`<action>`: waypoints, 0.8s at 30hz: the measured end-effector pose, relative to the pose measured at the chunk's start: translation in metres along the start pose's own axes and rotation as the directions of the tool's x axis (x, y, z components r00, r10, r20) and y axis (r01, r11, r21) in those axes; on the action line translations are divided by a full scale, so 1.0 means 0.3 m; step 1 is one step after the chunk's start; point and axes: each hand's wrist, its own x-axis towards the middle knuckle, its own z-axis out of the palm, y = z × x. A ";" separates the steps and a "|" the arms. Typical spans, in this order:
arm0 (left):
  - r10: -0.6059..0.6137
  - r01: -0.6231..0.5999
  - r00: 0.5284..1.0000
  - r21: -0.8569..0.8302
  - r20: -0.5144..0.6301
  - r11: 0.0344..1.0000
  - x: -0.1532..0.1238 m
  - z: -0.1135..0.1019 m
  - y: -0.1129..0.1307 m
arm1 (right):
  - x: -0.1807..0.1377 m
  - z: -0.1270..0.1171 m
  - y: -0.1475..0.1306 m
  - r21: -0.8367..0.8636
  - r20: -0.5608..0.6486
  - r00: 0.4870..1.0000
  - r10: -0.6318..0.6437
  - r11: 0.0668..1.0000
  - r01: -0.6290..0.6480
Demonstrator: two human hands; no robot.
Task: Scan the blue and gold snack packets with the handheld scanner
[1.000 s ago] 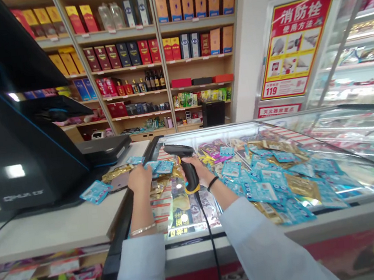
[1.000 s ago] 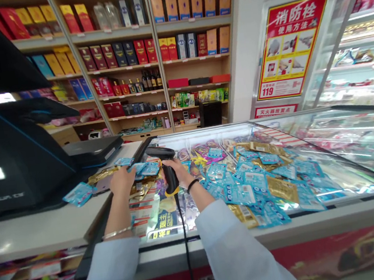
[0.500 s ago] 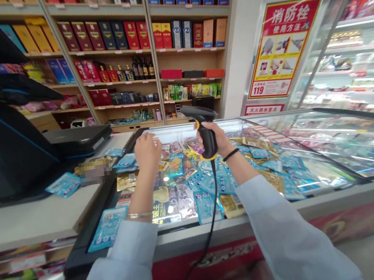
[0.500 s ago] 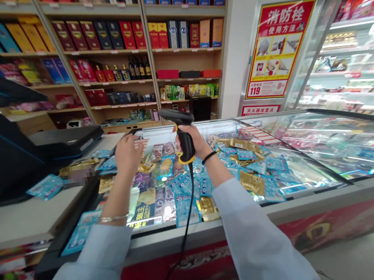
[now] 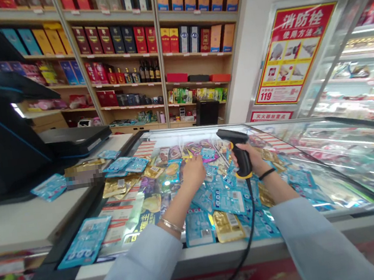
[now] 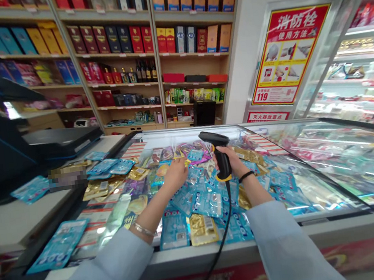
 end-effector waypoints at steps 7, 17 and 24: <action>-0.108 0.112 0.982 -0.021 0.153 0.993 -0.008 0.030 0.005 | 0.001 -0.037 0.051 0.045 -0.072 0.997 0.022 0.999 -0.019; -0.088 0.121 0.969 -0.130 0.232 0.984 0.001 0.021 -0.004 | 0.003 -0.022 0.070 0.064 -0.025 0.999 0.039 0.997 -0.037; 0.049 0.031 0.978 -0.372 0.203 0.928 0.024 0.031 -0.035 | 0.004 -0.018 0.071 0.153 -0.066 0.997 0.040 0.988 -0.030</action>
